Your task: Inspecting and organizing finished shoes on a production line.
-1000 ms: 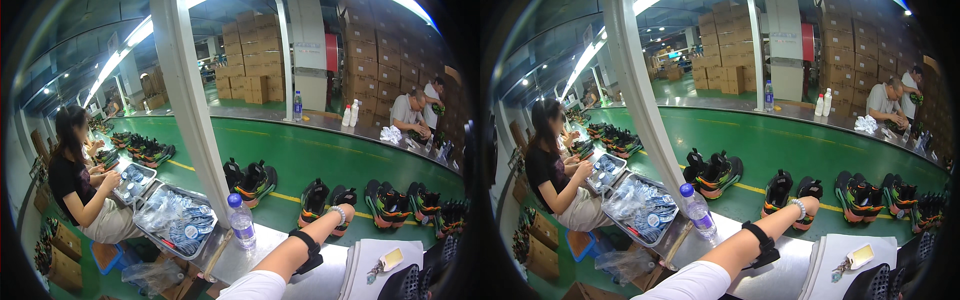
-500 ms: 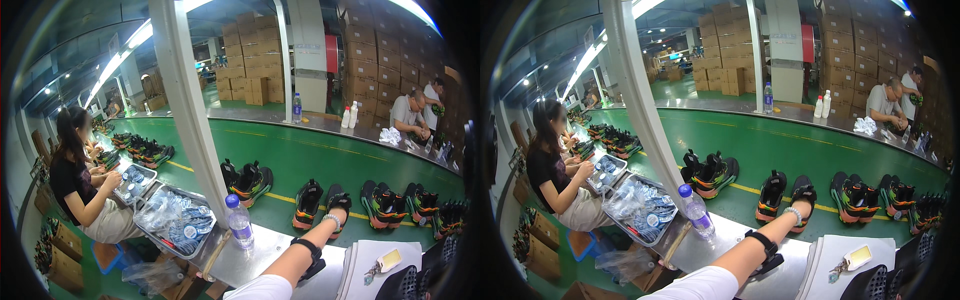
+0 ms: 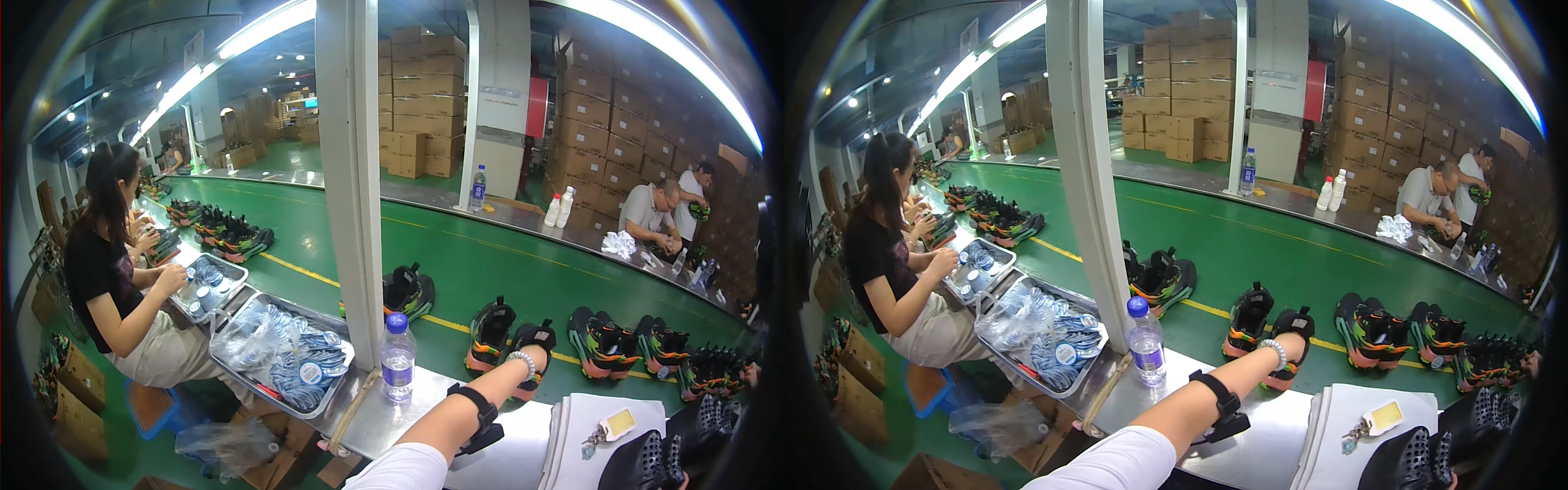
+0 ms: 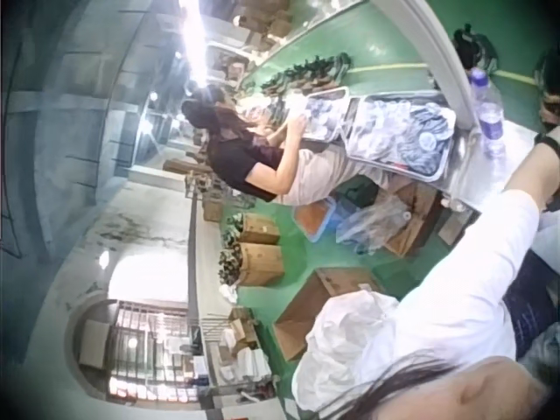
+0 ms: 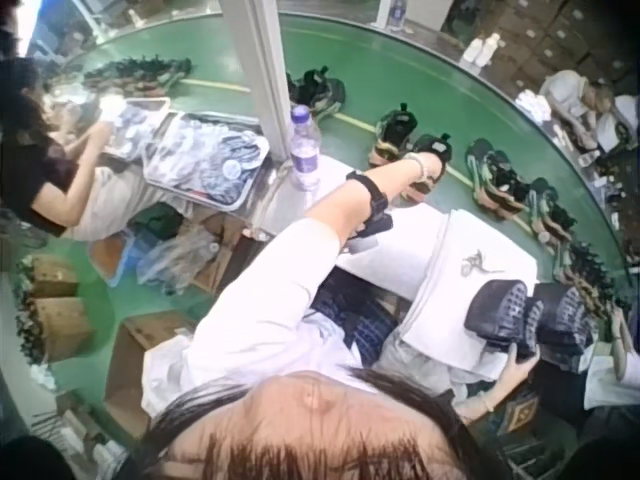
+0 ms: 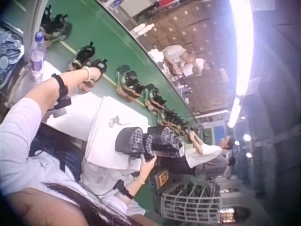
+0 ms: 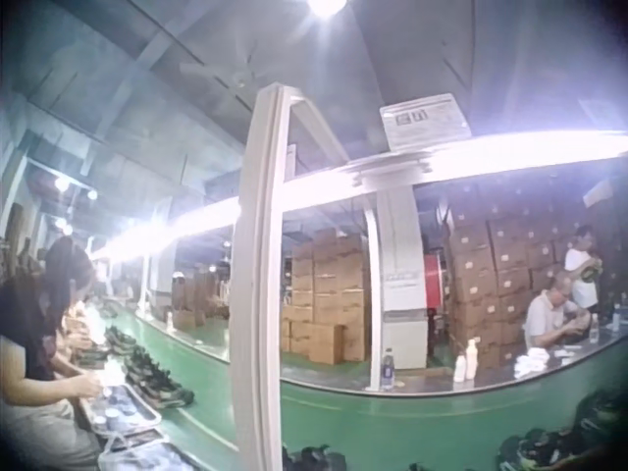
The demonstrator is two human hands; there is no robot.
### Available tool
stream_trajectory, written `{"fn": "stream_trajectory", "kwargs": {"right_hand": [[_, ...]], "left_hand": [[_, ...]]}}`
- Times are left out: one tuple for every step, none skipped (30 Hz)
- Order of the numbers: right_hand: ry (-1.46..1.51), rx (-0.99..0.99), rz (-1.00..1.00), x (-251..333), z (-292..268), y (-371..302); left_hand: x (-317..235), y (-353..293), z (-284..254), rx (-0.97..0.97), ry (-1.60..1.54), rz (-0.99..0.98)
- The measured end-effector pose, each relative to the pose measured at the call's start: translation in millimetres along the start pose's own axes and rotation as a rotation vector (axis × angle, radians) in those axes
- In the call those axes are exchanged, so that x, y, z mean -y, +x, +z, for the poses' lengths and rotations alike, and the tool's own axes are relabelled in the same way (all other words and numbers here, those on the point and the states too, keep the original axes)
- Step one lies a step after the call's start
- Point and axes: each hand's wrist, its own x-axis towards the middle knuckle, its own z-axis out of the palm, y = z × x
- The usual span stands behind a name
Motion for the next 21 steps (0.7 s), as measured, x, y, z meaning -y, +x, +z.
{"fn": "stream_trajectory", "kwargs": {"right_hand": [[0.171,0.171,-0.051,24,57,16],[0.098,0.181,-0.06,25,67,20],[0.076,0.163,-0.049,23,64,20],[0.049,0.152,-0.025,23,55,18],[0.032,0.153,-0.006,23,51,17],[0.06,0.177,-0.022,26,61,18],[0.029,0.166,-0.01,23,54,17],[0.025,0.141,0.018,22,52,15],[-0.028,0.058,0.067,14,24,11],[-0.011,0.062,0.044,15,26,12],[-0.017,0.089,0.031,18,30,12],[0.024,0.063,0.029,20,29,12],[0.073,0.037,0.029,22,33,12],[0.062,0.048,0.021,23,30,13],[0.098,0.007,-0.001,23,24,13],[0.141,-0.028,-0.026,25,21,12],[0.182,-0.068,-0.049,26,16,12],[0.251,-0.055,-0.069,34,33,11],[0.291,-0.003,-0.074,39,47,13],[0.306,-0.097,-0.082,37,32,15],[0.345,-0.177,-0.097,38,20,16]], "left_hand": [[120,-17,39,-0.078,0.001,-0.296],[137,-16,52,-0.198,-0.03,-0.33],[135,-9,58,-0.323,-0.066,-0.328],[127,0,57,-0.31,-0.132,-0.344],[122,2,60,-0.352,-0.163,-0.318],[139,-13,66,-0.448,-0.172,-0.383],[116,-12,64,-0.532,-0.217,-0.39],[96,-14,59,-0.485,-0.192,-0.384],[35,-8,32,-0.441,-0.197,-0.304],[31,-19,29,-0.524,-0.113,-0.291],[31,-27,25,-0.352,0.021,-0.222],[32,-35,14,-0.218,0.005,-0.178],[41,-39,7,-0.086,-0.007,-0.135],[44,-43,3,-0.003,-0.017,-0.14],[44,-41,-2,0.077,-0.025,-0.127],[40,-48,-20,0.256,0.177,-0.115],[50,-30,-6,0.254,0.166,-0.107],[102,-36,14,0.468,0.184,-0.103],[137,-48,28,0.682,0.186,-0.072],[120,-38,23,0.702,0.056,-0.006],[110,-34,19,0.691,0.058,0.022]]}}
